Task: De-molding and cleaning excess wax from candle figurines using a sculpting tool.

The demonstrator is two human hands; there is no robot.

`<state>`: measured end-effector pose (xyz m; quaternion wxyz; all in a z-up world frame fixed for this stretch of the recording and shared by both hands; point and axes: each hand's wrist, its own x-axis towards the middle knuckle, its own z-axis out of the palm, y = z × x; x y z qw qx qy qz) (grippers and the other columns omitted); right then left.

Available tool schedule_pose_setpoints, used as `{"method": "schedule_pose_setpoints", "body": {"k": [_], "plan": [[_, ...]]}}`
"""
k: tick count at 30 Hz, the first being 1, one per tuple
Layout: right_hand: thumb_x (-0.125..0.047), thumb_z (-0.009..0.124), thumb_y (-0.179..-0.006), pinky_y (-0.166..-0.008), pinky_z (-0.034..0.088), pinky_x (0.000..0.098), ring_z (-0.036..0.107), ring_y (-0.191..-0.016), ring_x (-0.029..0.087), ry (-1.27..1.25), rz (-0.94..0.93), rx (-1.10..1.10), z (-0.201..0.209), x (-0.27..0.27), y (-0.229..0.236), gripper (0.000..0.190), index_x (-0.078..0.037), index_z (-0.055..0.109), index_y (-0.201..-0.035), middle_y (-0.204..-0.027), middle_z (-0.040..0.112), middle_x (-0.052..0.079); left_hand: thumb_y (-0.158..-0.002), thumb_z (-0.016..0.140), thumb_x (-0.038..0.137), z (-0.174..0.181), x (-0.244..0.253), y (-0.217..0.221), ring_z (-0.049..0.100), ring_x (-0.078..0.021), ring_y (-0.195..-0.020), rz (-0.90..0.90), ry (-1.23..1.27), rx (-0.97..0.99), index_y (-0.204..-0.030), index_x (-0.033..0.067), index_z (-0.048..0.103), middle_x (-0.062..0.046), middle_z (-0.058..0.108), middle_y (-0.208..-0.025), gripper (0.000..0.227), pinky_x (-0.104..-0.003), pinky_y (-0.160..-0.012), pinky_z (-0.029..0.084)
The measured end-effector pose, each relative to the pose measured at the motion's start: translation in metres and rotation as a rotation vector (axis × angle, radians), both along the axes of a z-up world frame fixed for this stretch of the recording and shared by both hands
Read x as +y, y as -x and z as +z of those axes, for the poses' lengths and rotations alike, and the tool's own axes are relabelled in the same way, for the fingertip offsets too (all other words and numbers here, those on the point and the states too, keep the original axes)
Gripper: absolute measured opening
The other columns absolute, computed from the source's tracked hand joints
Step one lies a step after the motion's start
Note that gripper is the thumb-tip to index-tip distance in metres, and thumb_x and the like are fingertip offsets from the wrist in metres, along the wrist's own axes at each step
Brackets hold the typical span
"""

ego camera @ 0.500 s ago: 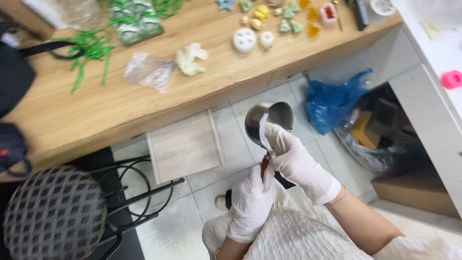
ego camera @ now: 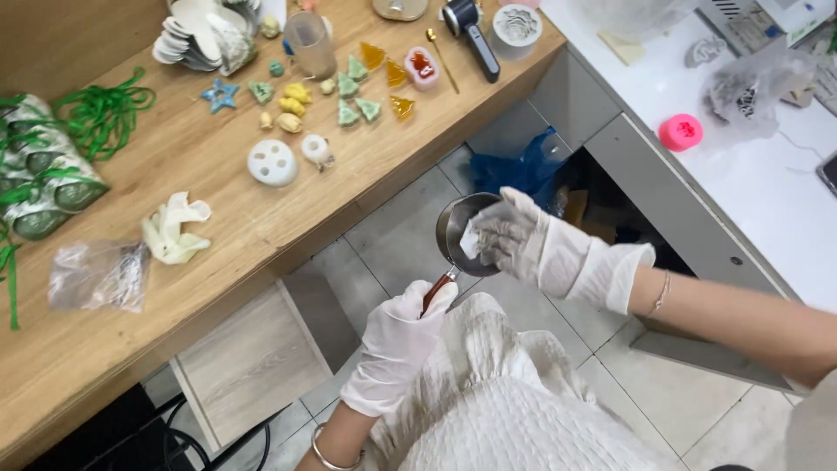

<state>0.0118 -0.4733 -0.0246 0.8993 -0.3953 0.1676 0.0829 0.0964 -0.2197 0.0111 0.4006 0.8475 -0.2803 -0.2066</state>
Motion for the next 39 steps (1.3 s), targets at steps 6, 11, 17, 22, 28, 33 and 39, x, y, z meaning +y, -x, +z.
{"method": "schedule_pose_setpoints", "body": {"k": [6, 11, 17, 22, 28, 33, 39], "plan": [[-0.009, 0.058, -0.09, -0.127, 0.028, 0.0423, 0.065, -0.122, 0.018, -0.157, -0.092, -0.027, -0.027, -0.041, -0.021, 0.037, -0.009, 0.058, -0.127, -0.126, 0.07, 0.004, -0.098, 0.066, 0.036, 0.007, -0.036, -0.039, 0.066, -0.0307, -0.052, -0.247, -0.034, -0.008, -0.087, 0.0084, 0.067, -0.014, 0.063, -0.059, 0.03, -0.04, -0.047, 0.047], [-0.014, 0.057, -0.095, -0.13, 0.026, 0.0459, 0.065, -0.126, 0.018, 0.016, -0.106, -0.051, -0.039, -0.054, -0.074, 0.033, -0.007, 0.061, -0.126, -0.131, 0.068, 0.004, -0.098, 0.07, 0.033, -0.008, -0.062, -0.073, 0.065, -0.028, -0.053, -0.174, 0.14, -0.256, -0.083, 0.01, 0.066, -0.012, 0.064, -0.06, 0.027, -0.037, -0.048, 0.048], [-0.015, 0.056, -0.093, -0.129, 0.023, 0.0476, 0.058, -0.132, 0.019, 1.424, -0.011, -0.022, -0.028, -0.054, -0.139, 0.041, -0.008, 0.063, -0.132, -0.138, 0.064, 0.004, -0.096, 0.071, 0.026, -0.033, -0.088, -0.122, 0.067, -0.0245, -0.054, -0.195, 0.259, -0.146, -0.091, 0.0093, 0.07, -0.011, 0.064, -0.063, 0.017, -0.034, -0.049, 0.05], [-0.016, 0.055, -0.091, -0.129, 0.021, 0.049, 0.053, -0.138, 0.019, 2.568, 0.123, 0.028, -0.015, -0.031, -0.184, 0.047, -0.009, 0.064, -0.137, -0.144, 0.061, 0.004, -0.094, 0.074, 0.025, -0.011, -0.1, -0.187, 0.066, -0.0267, -0.055, -0.172, 0.229, -0.254, -0.089, 0.0087, 0.07, -0.01, 0.065, -0.065, 0.018, -0.034, -0.048, 0.05], [-0.023, 0.058, -0.093, -0.127, 0.028, 0.0437, 0.061, -0.114, 0.018, 1.867, 0.041, 0.204, -0.016, -0.005, -0.208, 0.022, -0.017, 0.07, -0.11, -0.112, 0.068, 0.0, -0.095, 0.077, 0.027, -0.021, -0.103, -0.23, 0.065, -0.0257, -0.052, -0.16, 0.197, -0.502, -0.079, 0.0096, 0.066, -0.009, 0.064, -0.061, 0.026, -0.036, -0.048, 0.05], [-0.011, 0.052, -0.098, -0.117, 0.026, 0.0453, 0.057, -0.128, 0.017, 1.311, 0.105, -0.339, -0.031, -0.088, -0.215, 0.038, -0.004, 0.055, -0.135, -0.138, 0.064, 0.006, -0.092, 0.073, 0.026, -0.004, -0.1, -0.264, 0.067, -0.0254, -0.056, -0.111, 0.205, -0.181, -0.089, 0.0076, 0.071, -0.011, 0.067, -0.067, 0.019, -0.034, -0.049, 0.051], [-0.026, 0.054, -0.099, -0.116, 0.045, 0.0333, 0.057, -0.127, 0.005, 1.364, 0.784, -0.342, -0.018, -0.163, -0.298, 0.046, -0.012, 0.052, -0.142, -0.137, 0.063, 0.002, -0.098, 0.071, 0.034, 0.016, -0.126, -0.268, 0.066, -0.0289, -0.056, -0.221, -0.225, -0.104, -0.09, 0.0069, 0.069, -0.013, 0.065, -0.063, 0.028, -0.038, -0.051, 0.049]]}}
